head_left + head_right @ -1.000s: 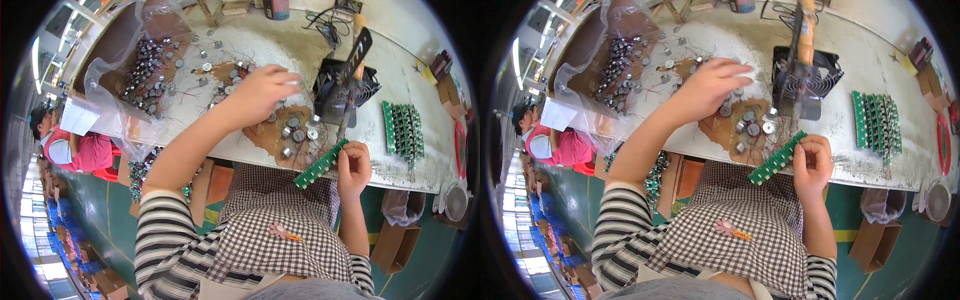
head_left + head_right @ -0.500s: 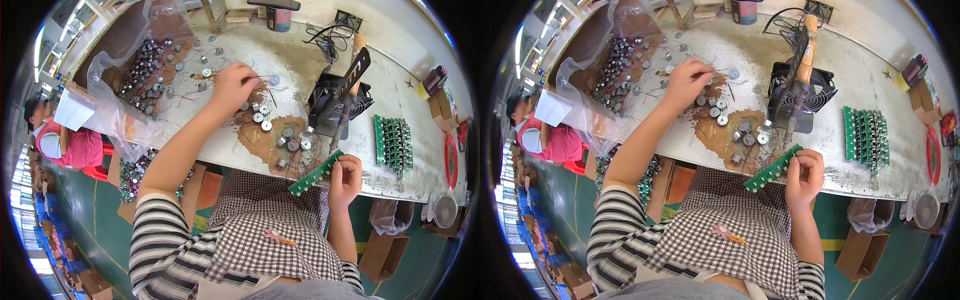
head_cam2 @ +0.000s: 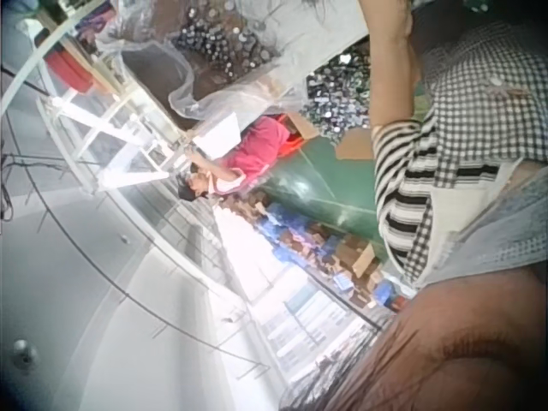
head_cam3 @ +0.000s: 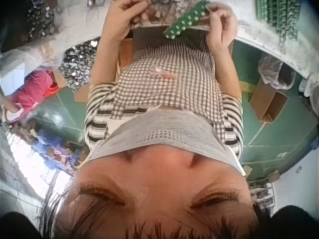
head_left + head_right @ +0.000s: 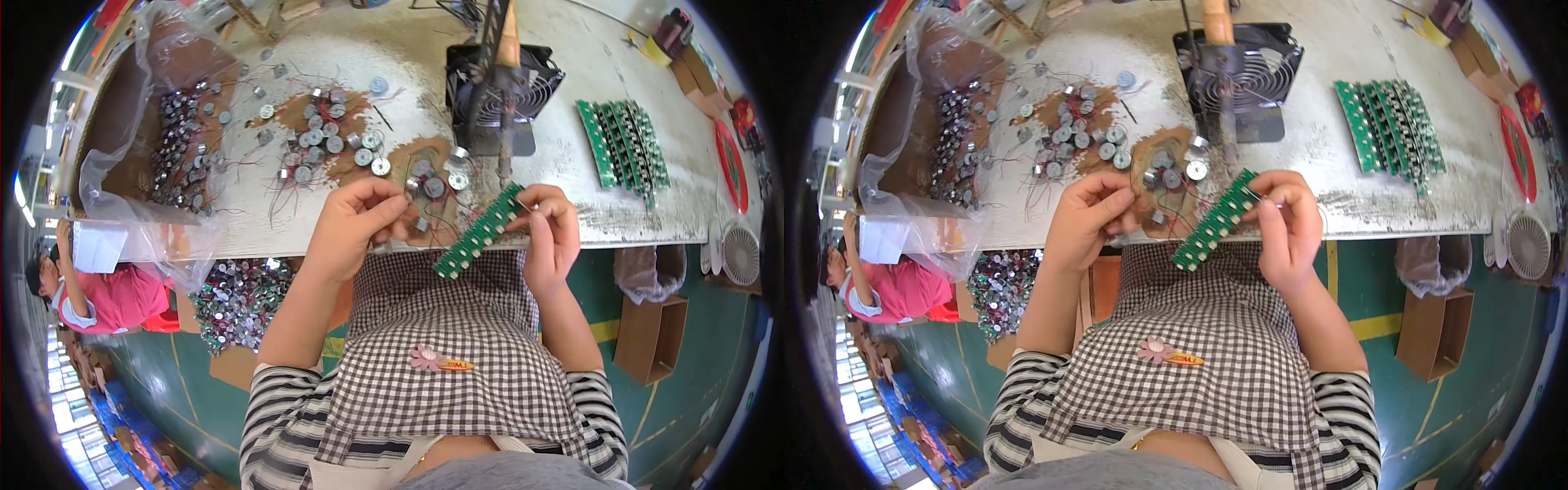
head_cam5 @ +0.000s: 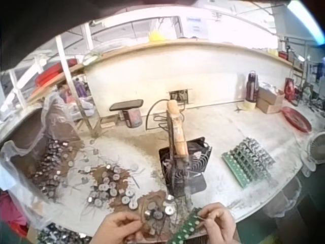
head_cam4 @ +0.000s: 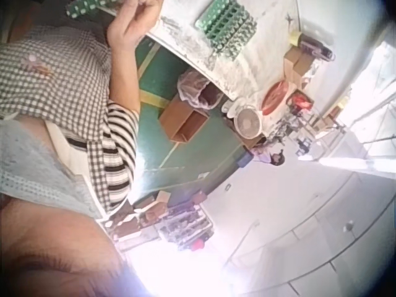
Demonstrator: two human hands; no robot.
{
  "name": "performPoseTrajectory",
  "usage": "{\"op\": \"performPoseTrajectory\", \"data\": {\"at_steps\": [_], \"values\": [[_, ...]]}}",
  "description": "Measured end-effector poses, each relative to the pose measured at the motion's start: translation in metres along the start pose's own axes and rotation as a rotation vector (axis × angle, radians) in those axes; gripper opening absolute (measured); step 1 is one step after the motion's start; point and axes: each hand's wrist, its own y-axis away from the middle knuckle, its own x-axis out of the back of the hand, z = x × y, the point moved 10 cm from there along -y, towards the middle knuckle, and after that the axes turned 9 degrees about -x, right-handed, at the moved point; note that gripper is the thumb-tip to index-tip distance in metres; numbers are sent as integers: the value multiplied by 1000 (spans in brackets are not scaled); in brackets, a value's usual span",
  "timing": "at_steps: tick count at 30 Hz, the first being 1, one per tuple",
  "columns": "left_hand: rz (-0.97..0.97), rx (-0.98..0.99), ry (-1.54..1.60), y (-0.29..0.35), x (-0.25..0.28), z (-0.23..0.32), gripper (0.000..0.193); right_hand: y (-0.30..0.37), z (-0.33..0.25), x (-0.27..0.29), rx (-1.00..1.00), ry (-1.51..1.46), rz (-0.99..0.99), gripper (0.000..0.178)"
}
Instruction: The person assembles electronics by picking up round wire-connected motors and attaching components onto circuit board strips by hand.
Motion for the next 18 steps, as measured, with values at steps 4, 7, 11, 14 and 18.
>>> {"op": "performPoseTrajectory", "data": {"at_steps": [4, 7, 11, 14, 18], "values": [[-62, 16, -81, -9, -30, 0, 16, -1, 1, -7, -51, 96, -8, 5], [-55, -29, -236, -8, -47, 4, 15, 2, -8, -13, 45, 299, -25, 6], [-81, 41, -258, -6, -66, -10, 13, 5, -9, -11, 67, 258, -7, 7], [-170, -369, -510, -10, -84, 17, 10, 7, -12, -8, 123, 183, -24, 7], [-162, -324, -396, -21, -90, 7, 8, 8, -5, -4, 46, 130, 35, 6]]}}
